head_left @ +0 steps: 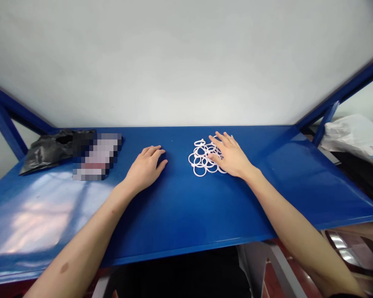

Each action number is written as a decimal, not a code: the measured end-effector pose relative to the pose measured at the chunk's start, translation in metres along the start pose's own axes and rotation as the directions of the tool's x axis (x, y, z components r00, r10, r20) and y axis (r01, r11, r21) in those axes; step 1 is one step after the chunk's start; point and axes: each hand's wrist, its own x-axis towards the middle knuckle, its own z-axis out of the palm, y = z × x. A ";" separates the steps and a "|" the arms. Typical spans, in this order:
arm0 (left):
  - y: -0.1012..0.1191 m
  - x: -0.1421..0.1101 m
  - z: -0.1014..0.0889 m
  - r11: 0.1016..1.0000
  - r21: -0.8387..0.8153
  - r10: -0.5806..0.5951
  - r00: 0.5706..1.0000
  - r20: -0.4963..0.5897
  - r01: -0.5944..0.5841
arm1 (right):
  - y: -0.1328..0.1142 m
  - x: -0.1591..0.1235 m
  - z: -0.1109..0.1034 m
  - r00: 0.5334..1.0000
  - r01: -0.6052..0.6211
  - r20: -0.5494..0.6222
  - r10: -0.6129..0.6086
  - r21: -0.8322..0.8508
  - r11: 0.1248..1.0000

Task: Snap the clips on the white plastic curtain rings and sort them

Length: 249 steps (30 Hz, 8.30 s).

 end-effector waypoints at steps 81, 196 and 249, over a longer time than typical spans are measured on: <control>0.000 -0.001 0.000 0.999 0.034 0.011 1.000 0.007 -0.011 | -0.022 -0.001 0.014 0.991 0.117 -0.058 -0.118 -0.032 0.993; 0.055 -0.020 -0.018 0.824 -0.294 0.456 0.875 -0.164 -0.485 | -0.071 -0.021 0.004 0.735 0.639 -0.176 -0.654 -0.144 0.756; 0.031 -0.010 -0.018 0.969 0.019 0.247 0.968 0.035 -0.248 | -0.040 0.030 0.001 0.926 0.367 -0.054 -0.374 -0.114 0.923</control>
